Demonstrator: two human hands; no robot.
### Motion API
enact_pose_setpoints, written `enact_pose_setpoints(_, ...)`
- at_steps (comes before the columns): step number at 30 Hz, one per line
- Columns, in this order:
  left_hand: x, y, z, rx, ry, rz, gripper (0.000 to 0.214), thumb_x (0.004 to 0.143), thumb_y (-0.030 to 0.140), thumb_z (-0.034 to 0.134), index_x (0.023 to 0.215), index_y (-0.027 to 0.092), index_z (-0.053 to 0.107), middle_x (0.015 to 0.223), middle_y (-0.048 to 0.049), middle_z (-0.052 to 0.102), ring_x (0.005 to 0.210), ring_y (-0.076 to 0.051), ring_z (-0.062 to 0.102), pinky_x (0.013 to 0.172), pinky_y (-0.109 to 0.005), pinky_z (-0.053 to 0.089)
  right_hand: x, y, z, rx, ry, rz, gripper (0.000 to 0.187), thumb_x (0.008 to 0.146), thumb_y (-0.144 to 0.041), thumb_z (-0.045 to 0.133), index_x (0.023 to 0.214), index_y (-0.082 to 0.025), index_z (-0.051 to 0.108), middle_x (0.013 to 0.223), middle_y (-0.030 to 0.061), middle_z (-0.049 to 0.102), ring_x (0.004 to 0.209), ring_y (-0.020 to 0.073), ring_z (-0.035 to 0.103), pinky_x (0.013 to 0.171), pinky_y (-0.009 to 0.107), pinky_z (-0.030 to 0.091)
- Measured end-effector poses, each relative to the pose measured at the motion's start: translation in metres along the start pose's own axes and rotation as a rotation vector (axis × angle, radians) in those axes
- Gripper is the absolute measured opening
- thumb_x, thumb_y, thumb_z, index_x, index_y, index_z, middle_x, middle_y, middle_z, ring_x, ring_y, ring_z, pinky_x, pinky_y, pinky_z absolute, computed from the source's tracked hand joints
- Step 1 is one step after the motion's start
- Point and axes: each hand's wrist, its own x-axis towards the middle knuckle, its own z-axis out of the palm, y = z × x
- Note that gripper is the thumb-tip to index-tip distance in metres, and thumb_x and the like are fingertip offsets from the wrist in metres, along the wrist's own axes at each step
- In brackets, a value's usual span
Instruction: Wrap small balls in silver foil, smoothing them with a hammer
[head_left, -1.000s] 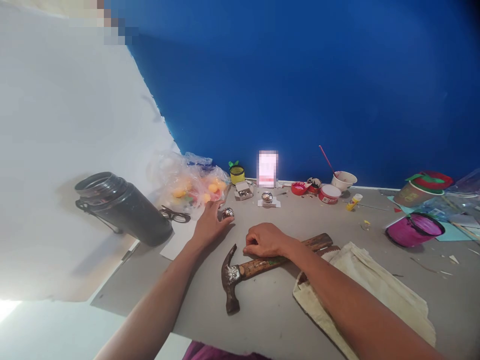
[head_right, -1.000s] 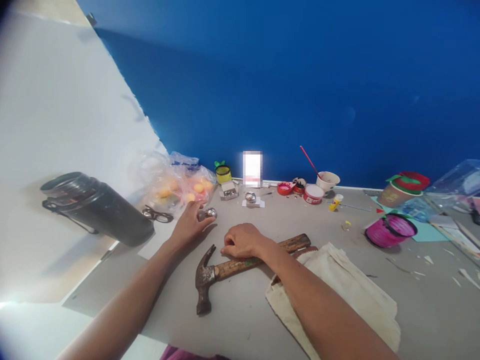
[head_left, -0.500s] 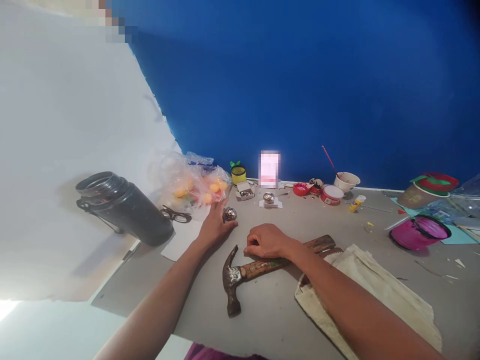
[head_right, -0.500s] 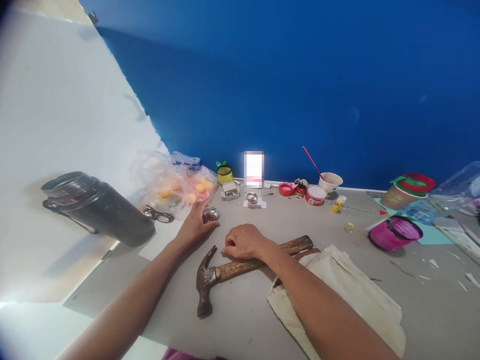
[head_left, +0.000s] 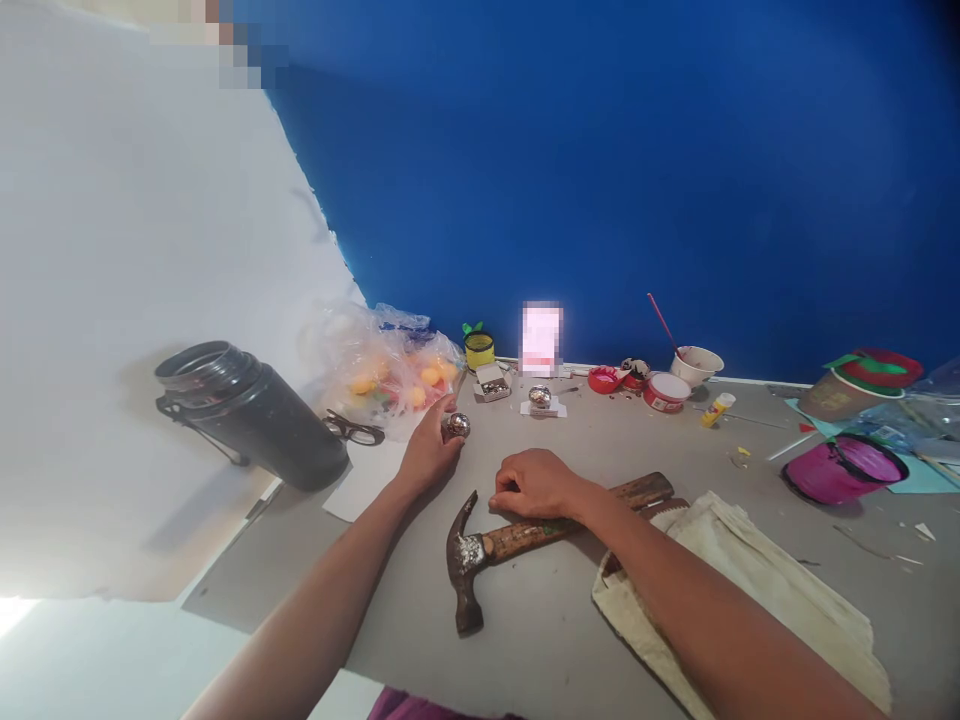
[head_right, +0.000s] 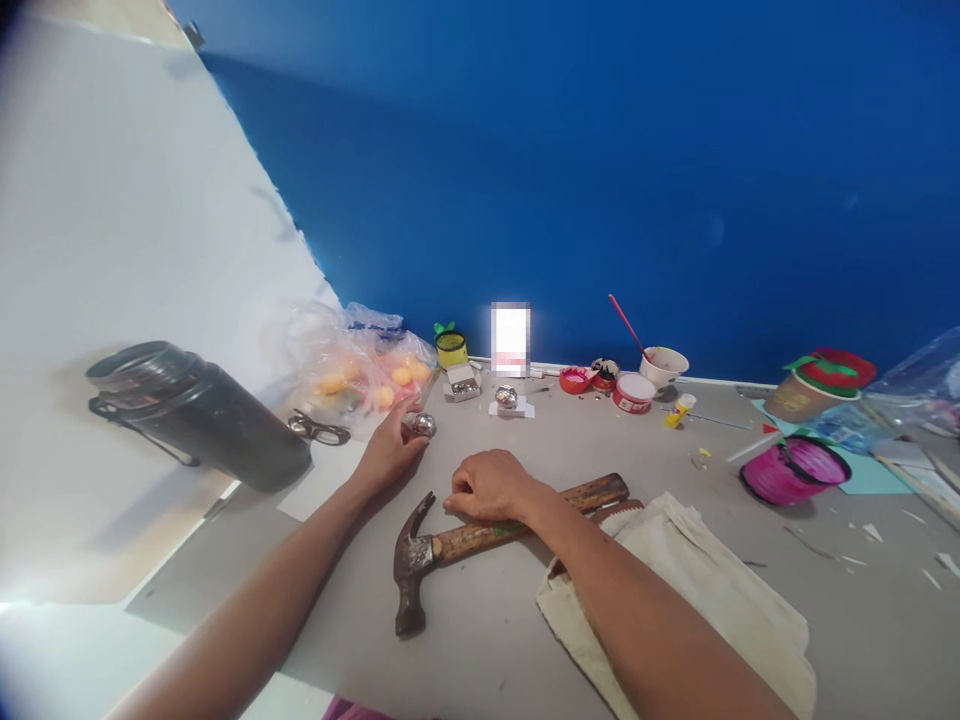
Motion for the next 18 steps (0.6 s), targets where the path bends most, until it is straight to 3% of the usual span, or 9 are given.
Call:
enact_pose_setpoints(3,0.0004,0.0014,0.0011,0.040,-0.005,-0.006,0.076,0.075,0.025,0.070,0.147,0.020,0.046,0.139,-0.0127,0.058,0.104,-0.025,0.064,0.095,-0.040,0.051,0.0000,0.0001,0.0002,0.008,0.003,-0.003,0.024,0.090,-0.044,0.065,0.084,-0.025,0.079,0.090,0.0016,0.077,0.081,0.0178,0.065,0.065,0.027,0.034)
enact_pose_setpoints(7,0.0033,-0.0004,0.0032,0.046,0.032,-0.040,0.059,0.077,0.029,0.071,0.133,0.017,0.059,0.127,-0.0141,0.065,0.116,-0.030,0.061,0.104,-0.045,0.046,0.0002,-0.0008,0.0000,0.003,0.001,0.005,0.025,0.090,-0.045,0.065,0.085,-0.026,0.079,0.090,0.0022,0.077,0.082,0.0183,0.064,0.066,0.027,0.035)
enact_pose_setpoints(11,0.0046,-0.0029,0.0010,-0.001,0.041,-0.037,0.043,0.077,0.028,0.068,0.120,0.020,0.067,0.114,-0.0084,0.072,0.099,-0.026,0.066,0.096,-0.043,0.049,0.0001,-0.0020,-0.0002,-0.009,-0.006,0.021,0.026,0.090,-0.046,0.065,0.086,-0.026,0.080,0.091,0.0030,0.076,0.085,0.0193,0.064,0.069,0.026,0.036)
enact_pose_setpoints(15,0.0033,0.0005,-0.0024,-0.147,0.017,-0.080,0.049,0.074,0.031,0.068,0.122,0.018,0.067,0.087,-0.0018,0.072,0.073,-0.020,0.063,0.078,-0.035,0.052,0.0002,-0.0020,0.0006,-0.001,0.015,0.016,0.025,0.089,-0.046,0.066,0.084,-0.025,0.080,0.089,0.0025,0.077,0.082,0.0189,0.064,0.066,0.027,0.035)
enact_pose_setpoints(18,0.0026,0.0032,-0.0024,-0.234,0.019,-0.096,0.053,0.072,0.028,0.068,0.123,0.017,0.066,0.095,-0.0030,0.073,0.068,-0.017,0.060,0.072,-0.032,0.050,0.0004,-0.0021,0.0010,0.005,0.014,0.009,0.024,0.089,-0.045,0.066,0.084,-0.025,0.080,0.089,0.0028,0.077,0.081,0.0185,0.064,0.066,0.027,0.034)
